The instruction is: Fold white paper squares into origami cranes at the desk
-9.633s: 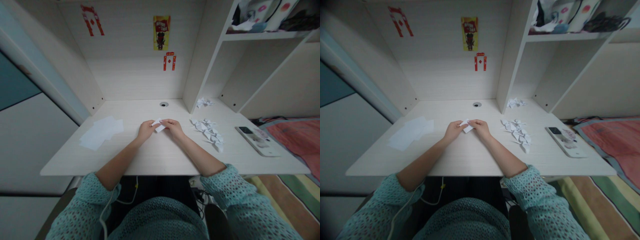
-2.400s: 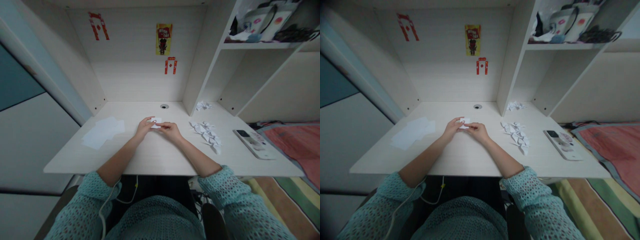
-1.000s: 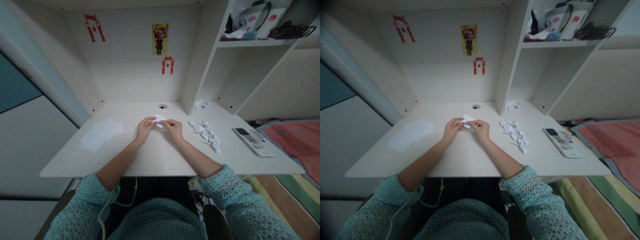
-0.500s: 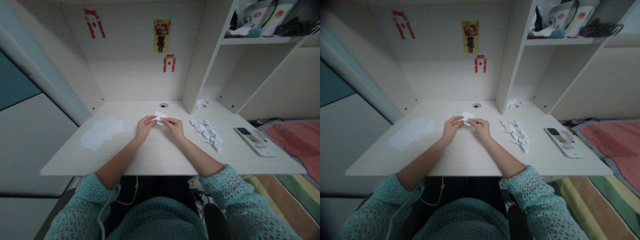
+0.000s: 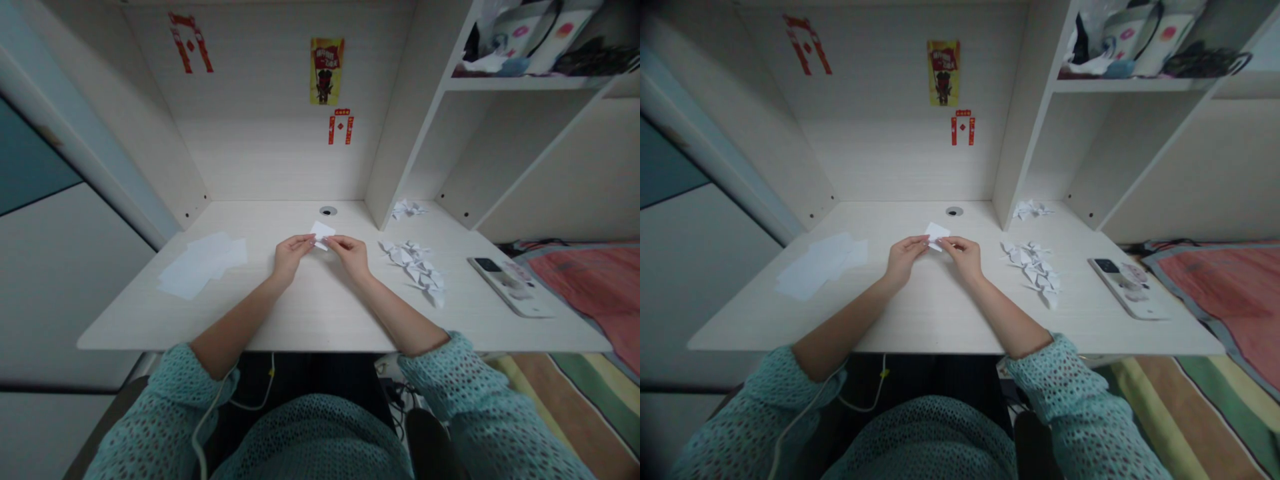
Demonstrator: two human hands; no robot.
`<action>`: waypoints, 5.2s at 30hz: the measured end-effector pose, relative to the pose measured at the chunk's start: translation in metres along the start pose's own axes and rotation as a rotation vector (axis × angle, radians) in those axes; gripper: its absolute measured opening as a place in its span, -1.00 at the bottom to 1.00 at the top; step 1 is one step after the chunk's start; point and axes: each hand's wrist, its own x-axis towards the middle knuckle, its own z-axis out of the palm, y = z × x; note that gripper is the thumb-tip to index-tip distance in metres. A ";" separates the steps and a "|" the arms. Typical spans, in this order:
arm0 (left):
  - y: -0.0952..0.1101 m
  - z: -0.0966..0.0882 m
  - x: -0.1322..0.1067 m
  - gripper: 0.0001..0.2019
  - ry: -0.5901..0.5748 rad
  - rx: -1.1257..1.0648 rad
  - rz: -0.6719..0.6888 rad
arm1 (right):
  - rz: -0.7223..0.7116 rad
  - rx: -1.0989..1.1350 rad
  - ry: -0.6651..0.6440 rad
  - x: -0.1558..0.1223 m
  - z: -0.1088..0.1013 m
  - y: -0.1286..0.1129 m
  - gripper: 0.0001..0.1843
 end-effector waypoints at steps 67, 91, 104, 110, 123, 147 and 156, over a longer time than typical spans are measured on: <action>0.003 0.009 -0.006 -0.48 0.024 0.057 -0.019 | 0.065 0.181 0.034 0.000 0.003 -0.001 -0.69; 0.002 0.006 -0.004 -0.69 -0.079 0.186 -0.070 | 0.026 0.103 0.020 0.008 -0.005 0.002 -0.55; 0.002 0.004 -0.005 -0.66 -0.135 0.316 -0.140 | 0.028 0.022 0.007 0.011 -0.005 0.007 -0.57; 0.002 0.006 -0.007 -0.69 -0.108 0.256 -0.152 | 0.122 0.171 -0.027 0.009 -0.002 0.010 -0.53; 0.009 0.012 -0.014 -0.70 -0.088 0.221 -0.092 | 0.259 0.288 -0.052 0.007 -0.001 0.007 -0.48; 0.004 0.008 -0.008 -0.69 -0.145 0.272 -0.034 | -0.318 -0.385 -0.214 0.009 -0.012 -0.007 -0.73; 0.001 0.000 -0.001 -0.67 0.053 0.196 -0.019 | -0.026 0.080 -0.299 0.007 -0.003 0.004 -0.49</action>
